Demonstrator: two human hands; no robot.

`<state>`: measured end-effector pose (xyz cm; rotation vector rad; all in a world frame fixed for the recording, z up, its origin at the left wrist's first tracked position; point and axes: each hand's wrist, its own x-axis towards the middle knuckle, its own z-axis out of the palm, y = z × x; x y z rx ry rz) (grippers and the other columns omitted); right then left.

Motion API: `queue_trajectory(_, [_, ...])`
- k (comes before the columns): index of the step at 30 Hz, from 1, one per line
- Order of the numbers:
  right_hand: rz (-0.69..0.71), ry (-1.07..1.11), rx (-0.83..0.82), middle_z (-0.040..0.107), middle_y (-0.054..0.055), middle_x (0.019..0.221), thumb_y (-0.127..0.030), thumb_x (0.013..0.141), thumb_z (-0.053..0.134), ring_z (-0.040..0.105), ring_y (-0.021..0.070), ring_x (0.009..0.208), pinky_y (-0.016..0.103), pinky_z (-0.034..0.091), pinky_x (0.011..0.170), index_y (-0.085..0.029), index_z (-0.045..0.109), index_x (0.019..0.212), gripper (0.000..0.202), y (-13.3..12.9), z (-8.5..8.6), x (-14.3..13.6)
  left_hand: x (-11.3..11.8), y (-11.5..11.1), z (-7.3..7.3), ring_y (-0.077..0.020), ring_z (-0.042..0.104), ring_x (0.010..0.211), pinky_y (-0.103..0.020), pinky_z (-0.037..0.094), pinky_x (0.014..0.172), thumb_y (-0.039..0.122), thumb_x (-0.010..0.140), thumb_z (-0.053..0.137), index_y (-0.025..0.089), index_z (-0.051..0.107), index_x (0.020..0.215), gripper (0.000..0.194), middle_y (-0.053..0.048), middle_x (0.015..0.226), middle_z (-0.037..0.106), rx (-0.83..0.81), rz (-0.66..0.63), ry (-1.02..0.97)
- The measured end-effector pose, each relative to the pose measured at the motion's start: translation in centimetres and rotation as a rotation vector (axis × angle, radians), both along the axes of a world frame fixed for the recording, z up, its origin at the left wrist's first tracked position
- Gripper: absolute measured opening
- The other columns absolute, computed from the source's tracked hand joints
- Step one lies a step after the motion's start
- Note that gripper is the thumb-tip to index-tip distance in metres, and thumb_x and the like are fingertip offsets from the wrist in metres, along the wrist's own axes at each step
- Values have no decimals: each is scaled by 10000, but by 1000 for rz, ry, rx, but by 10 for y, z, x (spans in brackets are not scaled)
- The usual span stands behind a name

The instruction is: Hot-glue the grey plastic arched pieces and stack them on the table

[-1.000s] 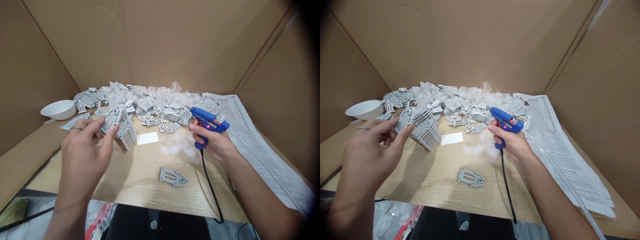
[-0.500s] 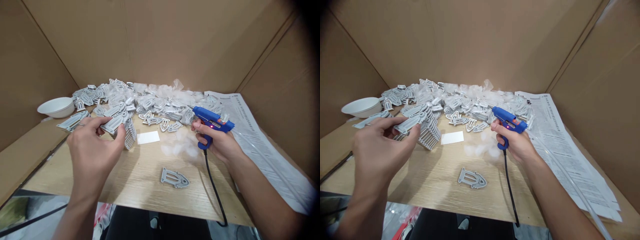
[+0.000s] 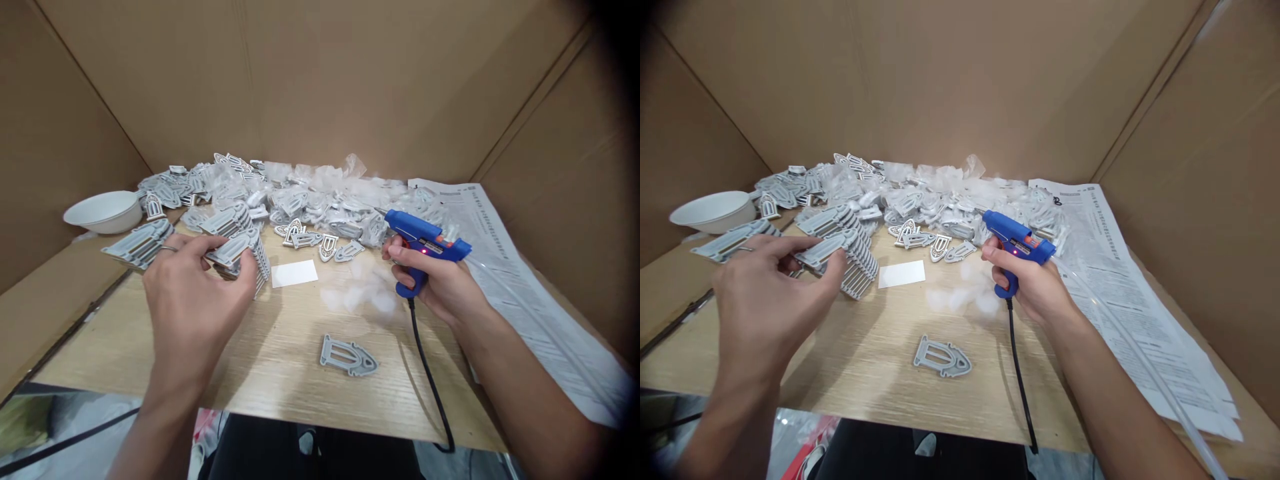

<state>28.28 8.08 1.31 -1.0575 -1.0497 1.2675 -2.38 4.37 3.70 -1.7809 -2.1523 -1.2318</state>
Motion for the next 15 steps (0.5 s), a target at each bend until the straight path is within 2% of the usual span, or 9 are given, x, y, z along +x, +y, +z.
queue_trajectory(6, [-10, 11, -14, 658, 47, 938, -309, 672, 1022, 425, 108, 661, 252, 304, 480, -214, 799, 781, 266, 0, 2, 0, 0, -3, 0, -332, 612, 884, -498, 464, 941, 510, 884, 760, 239, 792, 1077, 334, -82, 897, 606, -14, 20, -1])
queue_trajectory(11, [-6, 10, -15, 654, 52, 935, -315, 662, 1030, 437, 114, 679, 241, 313, 480, -212, 796, 763, 274, -1, 2, -1, 1, -2, -1, -329, 623, 880, -499, 480, 950, 515, 878, 762, 231, 793, 1071, 345, -85, 908, 617, -23, 23, 13])
queue_trajectory(15, [-1, 6, -24, 649, 53, 942, -329, 652, 1040, 441, 125, 701, 239, 317, 484, -222, 802, 768, 286, -1, 1, 0, 0, -5, -1, -358, 667, 933, -536, 505, 997, 545, 888, 755, 191, 798, 1150, 443, -126, 995, 676, -48, 24, 34])
